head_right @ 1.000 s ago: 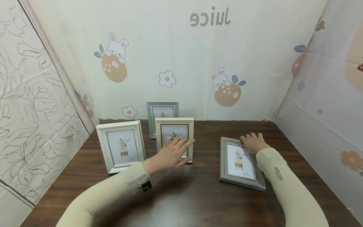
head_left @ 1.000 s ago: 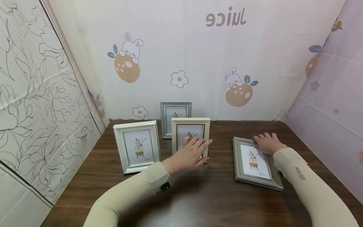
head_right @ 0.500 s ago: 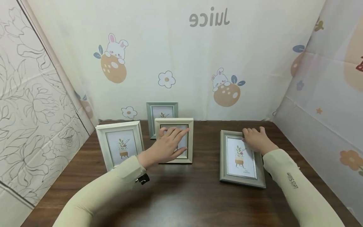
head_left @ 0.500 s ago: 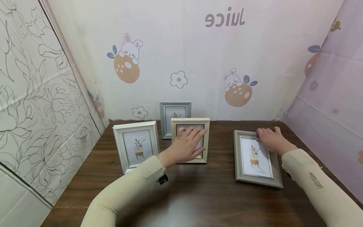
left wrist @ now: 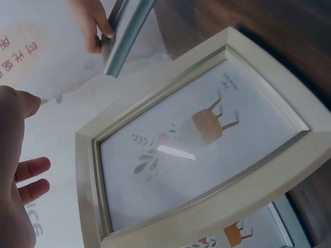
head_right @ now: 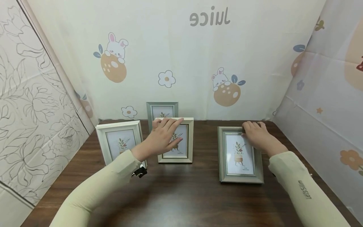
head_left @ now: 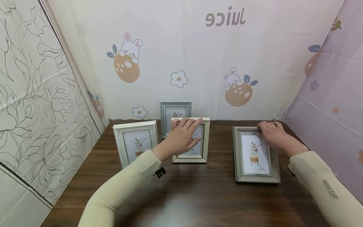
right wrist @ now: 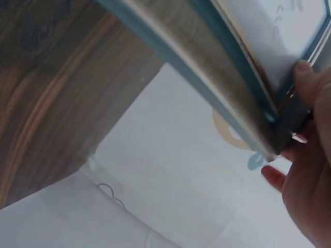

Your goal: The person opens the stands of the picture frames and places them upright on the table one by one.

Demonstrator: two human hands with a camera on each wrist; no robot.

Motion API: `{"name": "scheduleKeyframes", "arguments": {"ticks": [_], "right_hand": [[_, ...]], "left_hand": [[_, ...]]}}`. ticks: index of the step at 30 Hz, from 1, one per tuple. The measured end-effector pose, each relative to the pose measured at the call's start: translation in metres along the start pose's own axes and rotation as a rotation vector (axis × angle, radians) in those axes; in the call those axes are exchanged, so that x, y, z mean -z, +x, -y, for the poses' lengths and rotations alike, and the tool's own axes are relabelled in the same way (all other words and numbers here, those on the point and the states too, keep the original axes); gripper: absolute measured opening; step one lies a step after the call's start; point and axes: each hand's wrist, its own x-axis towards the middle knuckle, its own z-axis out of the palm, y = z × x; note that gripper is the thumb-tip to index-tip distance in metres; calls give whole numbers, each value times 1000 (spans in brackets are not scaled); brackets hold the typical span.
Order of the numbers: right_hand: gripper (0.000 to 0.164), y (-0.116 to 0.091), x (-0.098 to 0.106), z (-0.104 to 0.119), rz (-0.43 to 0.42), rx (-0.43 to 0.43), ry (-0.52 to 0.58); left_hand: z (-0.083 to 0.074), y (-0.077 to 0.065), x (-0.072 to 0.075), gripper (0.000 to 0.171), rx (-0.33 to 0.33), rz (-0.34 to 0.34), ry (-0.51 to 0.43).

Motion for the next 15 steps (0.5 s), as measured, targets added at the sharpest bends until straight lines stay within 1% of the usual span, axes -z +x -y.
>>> {"name": "scheduleKeyframes", "arguments": {"ticks": [2,4,6,8,15], "right_hand": [[30,-2,0,0,-49,37,23],[32,-3,-1,-2,-117,96,33],[34,-4,-3,-4,-179,157,28],[36,-5,-4,-5,-221,197,26],[37,-8,3,-1,-271,249,12]], "left_hand": [[2,1,2,65,6,5,7],[3,2,3,65,8,3,15],[4,3,3,64,6,-4,16],[4,3,4,64,7,-1,13],[4,3,3,63,13,13,16]]}}
